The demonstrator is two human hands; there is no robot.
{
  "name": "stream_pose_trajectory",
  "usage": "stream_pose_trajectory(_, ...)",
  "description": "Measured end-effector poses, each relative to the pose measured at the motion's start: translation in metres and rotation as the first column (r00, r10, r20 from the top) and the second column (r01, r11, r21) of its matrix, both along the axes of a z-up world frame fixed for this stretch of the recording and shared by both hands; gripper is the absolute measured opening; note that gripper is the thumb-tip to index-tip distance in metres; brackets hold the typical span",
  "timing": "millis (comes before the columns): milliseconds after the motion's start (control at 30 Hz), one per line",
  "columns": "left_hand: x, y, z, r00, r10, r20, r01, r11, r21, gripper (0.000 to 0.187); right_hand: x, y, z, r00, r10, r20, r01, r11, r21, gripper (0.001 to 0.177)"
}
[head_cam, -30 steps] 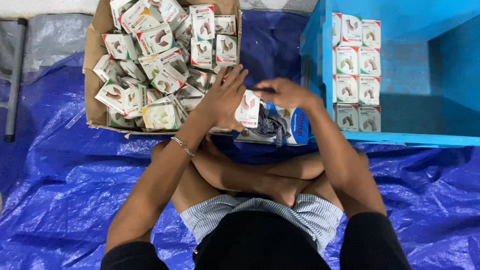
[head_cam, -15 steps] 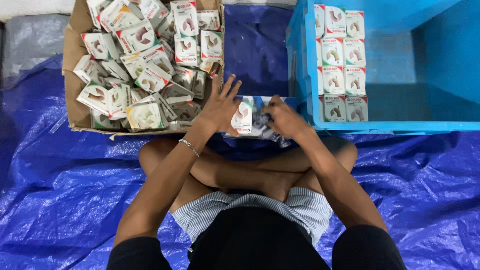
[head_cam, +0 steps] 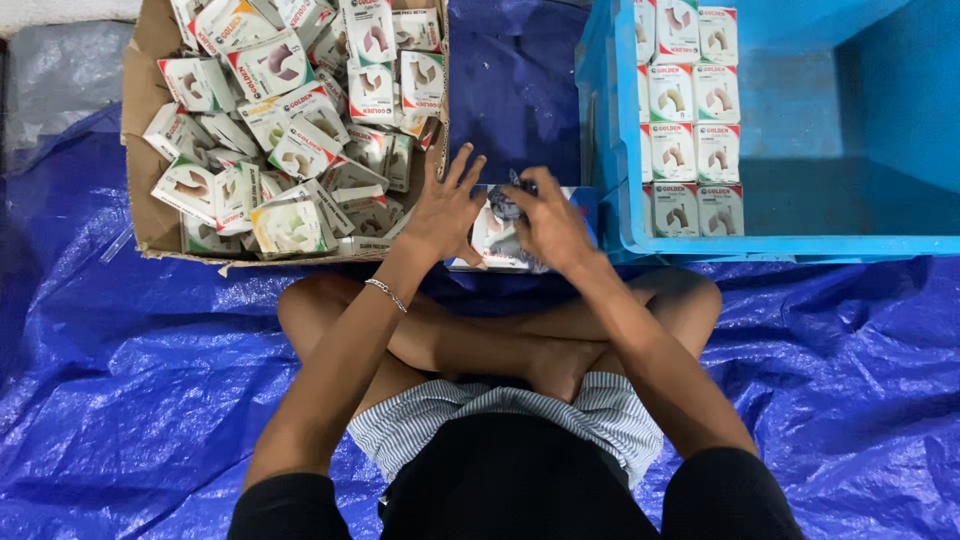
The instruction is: The person sits on a blue tarp and wipes the surfaces of small white product boxes with a dark cloth. They pick up boxes from a cardboard carton, wipe them, and place them into a blue plastic crate. The person repeats this process for several boxes.
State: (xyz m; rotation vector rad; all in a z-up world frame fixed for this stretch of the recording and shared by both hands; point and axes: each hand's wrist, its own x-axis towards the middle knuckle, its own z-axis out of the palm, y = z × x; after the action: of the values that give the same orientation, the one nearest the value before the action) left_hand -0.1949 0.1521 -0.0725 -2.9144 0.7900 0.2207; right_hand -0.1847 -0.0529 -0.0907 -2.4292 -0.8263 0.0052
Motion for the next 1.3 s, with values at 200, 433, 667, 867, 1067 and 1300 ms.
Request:
stream_pose_trajectory(200,-0.002,0.0,0.001,0.999,0.0,0.041,-0.001,1.0,0.029,0.1,-0.03,0.016,0.027,0.99,0.035,0.14,-0.033,0.999,-0.012,0.041)
stream_pose_trajectory(433,-0.004,0.004,-0.003,0.998,-0.031,0.05,0.032,0.999,-0.024,0.098,-0.055,-0.007,0.004,0.992,0.104,0.075,-0.114,0.982,0.147,0.026)
stream_pose_trajectory(667,-0.002,0.003,-0.005,0.999,-0.027,0.018,0.028,0.999,-0.043,0.098,-0.02,0.001,-0.026,0.979,-0.127,0.16,0.11,0.988,0.11,0.023)
stream_pose_trajectory(867,-0.004,0.003,0.004,0.999,-0.009,0.037,0.012,0.997,-0.082,0.093,-0.043,0.023,-0.008,0.991,-0.051,0.123,0.036,0.992,0.119,0.019)
stream_pose_trajectory(1067,-0.007,0.0,0.013,1.0,-0.009,0.004,0.009,0.996,-0.088,0.093,-0.047,-0.009,-0.01,0.999,-0.049,0.023,0.045,0.985,0.167,0.025)
stream_pose_trajectory(1300,-0.008,0.001,0.007,0.995,-0.009,0.098,0.02,0.993,-0.113,0.095,-0.019,0.018,-0.017,0.971,-0.137,0.198,0.098,0.975,0.199,0.02)
